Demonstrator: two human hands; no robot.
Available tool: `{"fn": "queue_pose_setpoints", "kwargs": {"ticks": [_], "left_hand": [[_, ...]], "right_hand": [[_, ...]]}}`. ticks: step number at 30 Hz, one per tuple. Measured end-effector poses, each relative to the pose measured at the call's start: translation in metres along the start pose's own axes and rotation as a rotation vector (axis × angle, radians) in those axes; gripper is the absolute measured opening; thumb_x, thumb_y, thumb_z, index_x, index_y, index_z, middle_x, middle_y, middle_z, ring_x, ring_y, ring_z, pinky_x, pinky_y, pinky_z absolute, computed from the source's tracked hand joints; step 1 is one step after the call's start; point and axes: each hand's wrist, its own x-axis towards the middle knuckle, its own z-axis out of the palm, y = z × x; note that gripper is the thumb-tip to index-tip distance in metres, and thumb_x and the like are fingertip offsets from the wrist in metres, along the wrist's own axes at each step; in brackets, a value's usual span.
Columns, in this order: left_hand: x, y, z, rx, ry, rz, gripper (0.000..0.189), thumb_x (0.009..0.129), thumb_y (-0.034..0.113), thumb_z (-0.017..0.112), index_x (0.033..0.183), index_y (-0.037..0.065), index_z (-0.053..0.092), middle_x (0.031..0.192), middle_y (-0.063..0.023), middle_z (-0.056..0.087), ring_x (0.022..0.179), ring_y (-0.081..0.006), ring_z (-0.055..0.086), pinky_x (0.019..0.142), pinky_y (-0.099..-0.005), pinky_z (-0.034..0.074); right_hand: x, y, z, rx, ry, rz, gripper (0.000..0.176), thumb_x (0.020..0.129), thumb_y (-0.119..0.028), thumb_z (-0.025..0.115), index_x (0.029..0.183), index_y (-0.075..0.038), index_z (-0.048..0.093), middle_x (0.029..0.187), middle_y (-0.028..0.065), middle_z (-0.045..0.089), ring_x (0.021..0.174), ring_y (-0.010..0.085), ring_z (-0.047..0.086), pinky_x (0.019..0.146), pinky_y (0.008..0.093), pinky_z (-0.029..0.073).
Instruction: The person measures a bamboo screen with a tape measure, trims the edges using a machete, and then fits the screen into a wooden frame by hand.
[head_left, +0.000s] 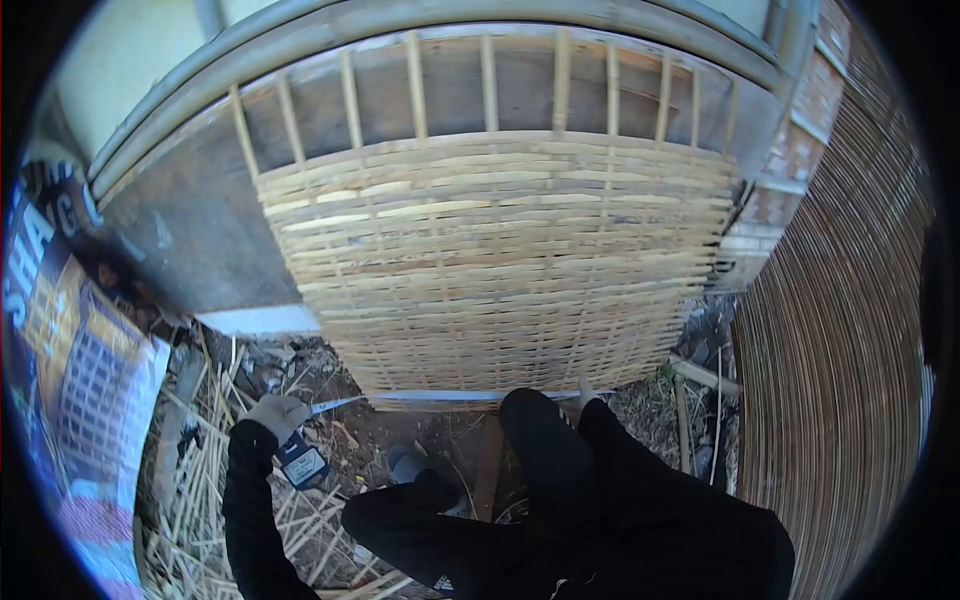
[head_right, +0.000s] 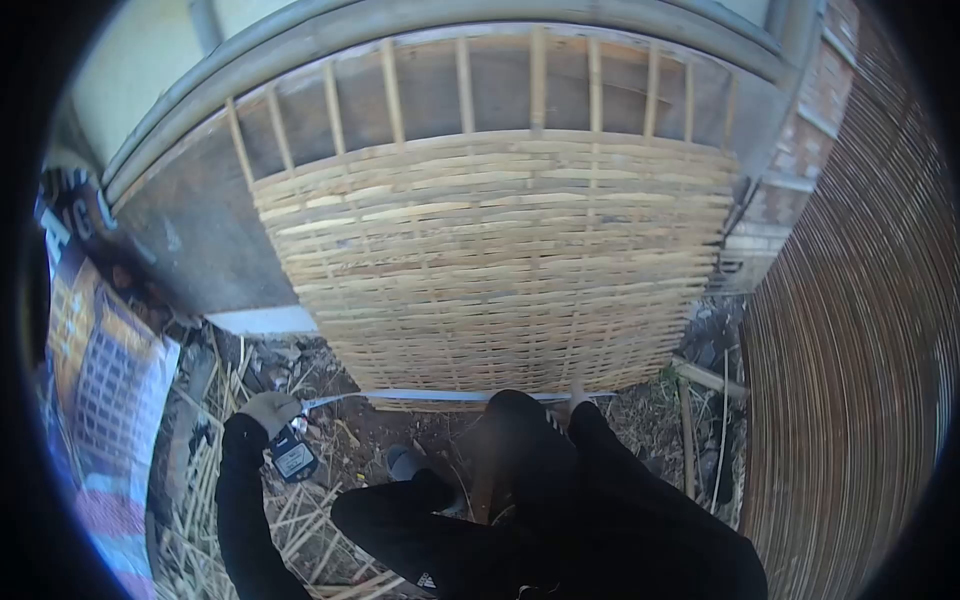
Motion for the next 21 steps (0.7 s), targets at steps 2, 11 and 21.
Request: {"fn": "queue_pose_setpoints", "kwargs": {"ticks": [2, 11, 21], "left_hand": [[0.001, 0.014, -0.014, 0.025, -0.028, 0.067, 0.031, 0.094, 0.035, 0.061, 0.09, 0.006, 0.071, 0.066, -0.0037, 0.063, 0.059, -0.0142, 0.059, 0.056, -0.0313, 0.047], [-0.051, 0.153, -0.074, 0.147, -0.269, -0.174, 0.033, 0.091, 0.035, 0.058, 0.092, 0.005, 0.072, 0.068, -0.0027, 0.066, 0.056, -0.0128, 0.061, 0.053, -0.0282, 0.049], [-0.102, 0.164, -0.089, 0.134, -0.376, -0.383, 0.037, 0.095, 0.039, 0.059, 0.099, 0.005, 0.073, 0.072, -0.0017, 0.063, 0.054, -0.0108, 0.056, 0.051, -0.0267, 0.048]], "right_hand": [[-0.1, 0.002, 0.079, 0.022, 0.181, -0.11, 0.099, 0.087, -0.078, 0.044, 0.147, -0.001, 0.03, 0.144, 0.0262, 0.042, 0.128, 0.0417, 0.047, 0.104, 0.0494, 0.039], [-0.068, -0.001, 0.062, 0.453, 0.14, -0.286, 0.054, 0.098, -0.049, 0.048, 0.122, -0.001, 0.046, 0.105, 0.0172, 0.056, 0.092, 0.0317, 0.059, 0.083, 0.0452, 0.049], [-0.135, -0.085, -0.064, 1.128, 0.31, -0.587, 0.018, 0.102, -0.021, 0.047, 0.104, -0.007, 0.057, 0.073, 0.0008, 0.057, 0.056, 0.0169, 0.055, 0.057, 0.0348, 0.055]]}}
